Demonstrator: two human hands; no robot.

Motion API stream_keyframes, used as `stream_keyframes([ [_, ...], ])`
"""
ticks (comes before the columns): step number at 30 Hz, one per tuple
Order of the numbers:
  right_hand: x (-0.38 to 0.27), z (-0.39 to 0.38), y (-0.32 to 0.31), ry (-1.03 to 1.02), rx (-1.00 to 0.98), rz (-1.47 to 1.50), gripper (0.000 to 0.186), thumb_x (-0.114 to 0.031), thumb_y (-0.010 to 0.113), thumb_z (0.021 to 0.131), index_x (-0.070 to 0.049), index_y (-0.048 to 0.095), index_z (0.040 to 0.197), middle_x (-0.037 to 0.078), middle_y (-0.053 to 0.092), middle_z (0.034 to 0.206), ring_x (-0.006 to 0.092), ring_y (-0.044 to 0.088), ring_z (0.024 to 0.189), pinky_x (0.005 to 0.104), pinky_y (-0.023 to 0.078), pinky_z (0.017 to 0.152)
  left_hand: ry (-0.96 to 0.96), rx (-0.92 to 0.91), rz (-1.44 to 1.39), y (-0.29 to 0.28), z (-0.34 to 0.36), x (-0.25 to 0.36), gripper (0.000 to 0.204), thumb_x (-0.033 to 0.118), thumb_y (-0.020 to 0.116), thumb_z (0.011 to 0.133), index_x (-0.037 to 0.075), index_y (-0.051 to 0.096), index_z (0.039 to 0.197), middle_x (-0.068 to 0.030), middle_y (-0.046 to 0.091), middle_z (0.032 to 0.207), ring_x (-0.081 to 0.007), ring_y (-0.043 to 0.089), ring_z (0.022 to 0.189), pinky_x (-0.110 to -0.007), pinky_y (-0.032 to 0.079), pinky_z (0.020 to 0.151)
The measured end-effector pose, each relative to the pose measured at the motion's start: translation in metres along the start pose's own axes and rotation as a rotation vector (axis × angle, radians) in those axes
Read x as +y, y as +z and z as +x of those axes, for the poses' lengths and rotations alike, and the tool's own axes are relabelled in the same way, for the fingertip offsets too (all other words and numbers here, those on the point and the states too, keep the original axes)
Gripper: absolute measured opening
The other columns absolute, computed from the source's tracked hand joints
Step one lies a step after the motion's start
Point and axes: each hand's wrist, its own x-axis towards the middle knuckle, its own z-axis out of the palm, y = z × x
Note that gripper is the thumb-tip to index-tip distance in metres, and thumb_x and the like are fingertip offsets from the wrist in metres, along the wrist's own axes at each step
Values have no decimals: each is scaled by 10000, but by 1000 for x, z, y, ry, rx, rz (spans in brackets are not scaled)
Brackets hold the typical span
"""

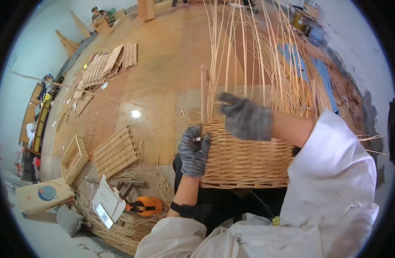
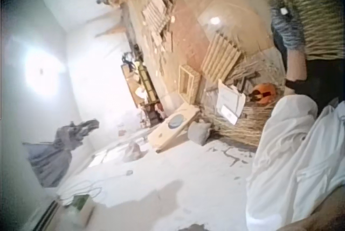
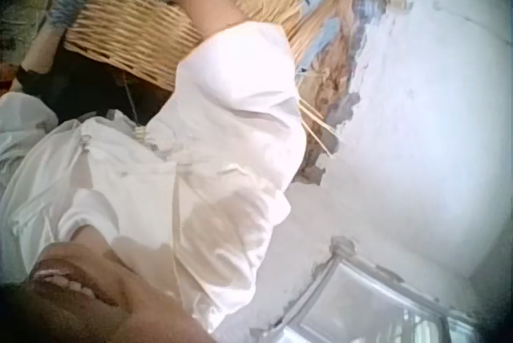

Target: Weaving a wicker basket using long willow branches and measuring dimensions with a tape measure.

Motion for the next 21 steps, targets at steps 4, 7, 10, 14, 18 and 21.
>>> stream_keyframes([
  [4, 9, -64, -14, -51, 125, -599, 213, -165, 544, 597, -133, 622, 792, 13, 531, 694, 205, 507, 809, 432, 316, 926, 49, -64, 339, 2, 4, 9, 305, 16, 600, 742, 33, 535, 1039, -129, 545, 1018, -218, 536, 935, -324, 438, 816],
  [7, 5, -84, -24, -4, 133, -738, 241, -174, 559, 568, -137, 636, 793, 12, 517, 645, 206, 506, 746, 421, 346, 848, 598, -243, 729, 6, 8, 20, 360, 41, 533, 739, 58, 510, 1098, -118, 541, 1060, -254, 515, 990, -373, 388, 888],
  [10, 4, -94, -36, 17, 129, -671, 260, -192, 562, 559, -150, 648, 801, 27, 509, 615, 209, 493, 700, 377, 361, 726, 626, -413, 727, 40, 26, 33, 325, 48, 522, 723, 59, 526, 1048, -98, 567, 987, -281, 542, 907, -390, 394, 876],
  [14, 8, -89, -44, 422, -37, -833, 164, -204, 590, 662, -145, 651, 802, 68, 567, 661, 258, 524, 717, 381, 377, 741, 349, -626, 898, 60, 37, 35, 352, 33, 515, 734, 60, 500, 1085, -118, 576, 958, -262, 548, 914, -368, 418, 839],
  [18, 19, -29, -42, 838, 440, 18, 170, -155, 534, 757, -64, 623, 868, 150, 593, 897, 325, 528, 931, 377, 394, 841, 28, -612, 1058, 80, 38, 55, 252, 66, 530, 747, 58, 535, 998, -120, 586, 940, -254, 564, 897, -351, 444, 789],
  [21, 59, -12, -25, 1040, 78, -78, 227, -140, 531, 749, -59, 599, 950, 174, 568, 1014, 322, 529, 959, 357, 417, 837, -117, -781, 1159, 101, 52, 73, 239, 117, 544, 752, 61, 531, 984, -114, 591, 930, -259, 569, 894, -359, 454, 763],
])
